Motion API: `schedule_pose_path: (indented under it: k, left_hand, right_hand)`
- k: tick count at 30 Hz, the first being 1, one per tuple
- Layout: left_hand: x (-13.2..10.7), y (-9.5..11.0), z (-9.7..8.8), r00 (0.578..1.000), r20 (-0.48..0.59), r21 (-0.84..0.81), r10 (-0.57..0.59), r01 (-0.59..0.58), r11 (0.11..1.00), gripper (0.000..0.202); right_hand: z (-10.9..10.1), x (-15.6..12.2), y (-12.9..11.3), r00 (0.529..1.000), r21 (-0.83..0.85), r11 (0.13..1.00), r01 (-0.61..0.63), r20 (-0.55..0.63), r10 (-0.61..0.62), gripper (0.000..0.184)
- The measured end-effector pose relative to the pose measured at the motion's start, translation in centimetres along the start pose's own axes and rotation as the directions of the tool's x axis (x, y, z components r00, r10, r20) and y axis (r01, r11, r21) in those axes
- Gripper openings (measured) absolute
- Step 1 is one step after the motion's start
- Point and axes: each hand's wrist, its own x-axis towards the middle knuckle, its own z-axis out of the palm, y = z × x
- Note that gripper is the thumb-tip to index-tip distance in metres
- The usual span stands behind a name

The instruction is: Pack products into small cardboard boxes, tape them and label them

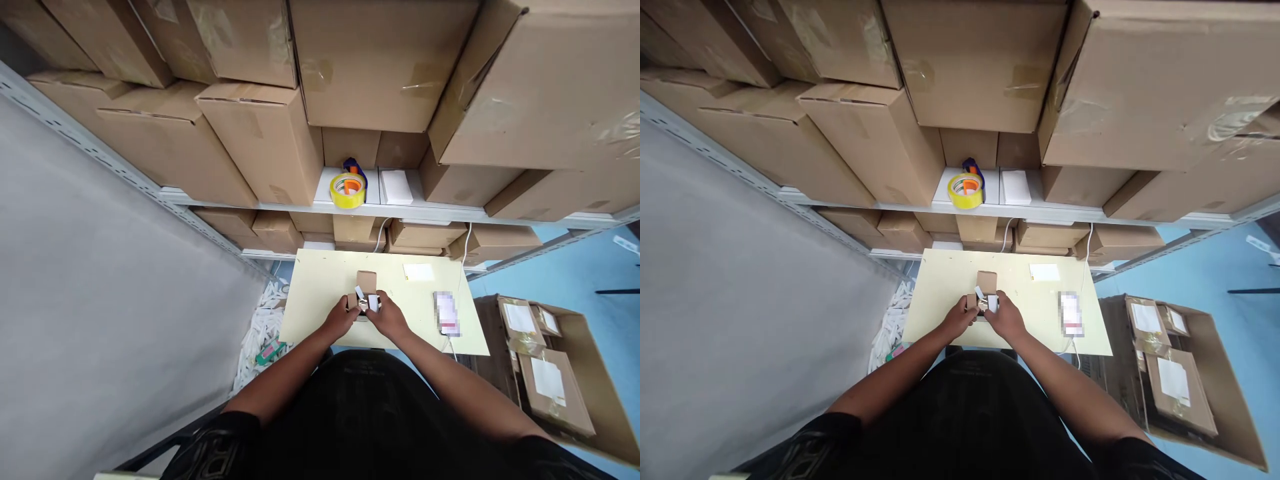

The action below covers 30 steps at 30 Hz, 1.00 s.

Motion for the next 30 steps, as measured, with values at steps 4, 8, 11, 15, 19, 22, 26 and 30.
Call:
schedule_pose_path:
  k: [4, 8, 11, 15, 19, 22, 26, 30]
  left_hand:
    - [-1.1, 0.4, 0.7, 0.989, -0.146, 0.025, 0.001, 0.003, 1.0, 0.045]
    - [-2.5, 2.2, 0.3, 0.925, -0.298, 0.437, 0.237, -0.089, 0.895, 0.043]
    - [-3.0, 4.0, 0.3, 0.941, -0.145, 0.654, 0.306, -0.141, 0.743, 0.023]
    - [-2.7, 5.8, 1.0, 0.973, -0.107, 0.692, 0.204, -0.074, 0.718, 0.028]
    - [-1.7, 6.8, 1.5, 0.988, -0.105, 0.729, 0.114, -0.001, 0.684, 0.048]
    - [-1.1, 7.2, 1.7, 0.994, -0.077, 0.746, 0.083, 0.002, 0.666, 0.046]
    - [-0.5, 7.6, 1.7, 0.995, -0.09, 0.775, 0.043, 0.043, 0.63, 0.045]
    - [-0.2, 7.9, 1.6, 0.992, -0.115, 0.819, 0.056, 0.063, 0.571, 0.042]
  right_hand:
    - [-0.7, 0.1, 3.3, 0.996, 0.238, 0.971, -0.014, 0.089, -0.007, 0.05]
    - [-0.7, 0.6, 4.9, 0.987, 0.258, 0.966, -0.026, 0.16, -0.016, 0.061]
    - [-0.5, 0.9, 4.9, 0.972, 0.215, 0.977, 0.0, 0.228, -0.05, 0.08]
    - [-0.2, 1.2, 4.4, 0.934, 0.273, 0.958, 0.082, 0.315, -0.17, 0.093]
    - [0.2, 1.4, 3.9, 0.926, 0.232, 0.961, 0.152, 0.306, -0.221, 0.082]
    - [0.5, 1.4, 3.5, 0.942, 0.169, 0.968, 0.185, 0.249, -0.223, 0.072]
    - [0.8, 1.4, 3.0, 0.941, 0.107, 0.966, 0.237, 0.22, -0.255, 0.062]
    - [0.6, 1.3, 2.5, 0.945, 0.056, 0.967, 0.248, 0.207, -0.254, 0.056]
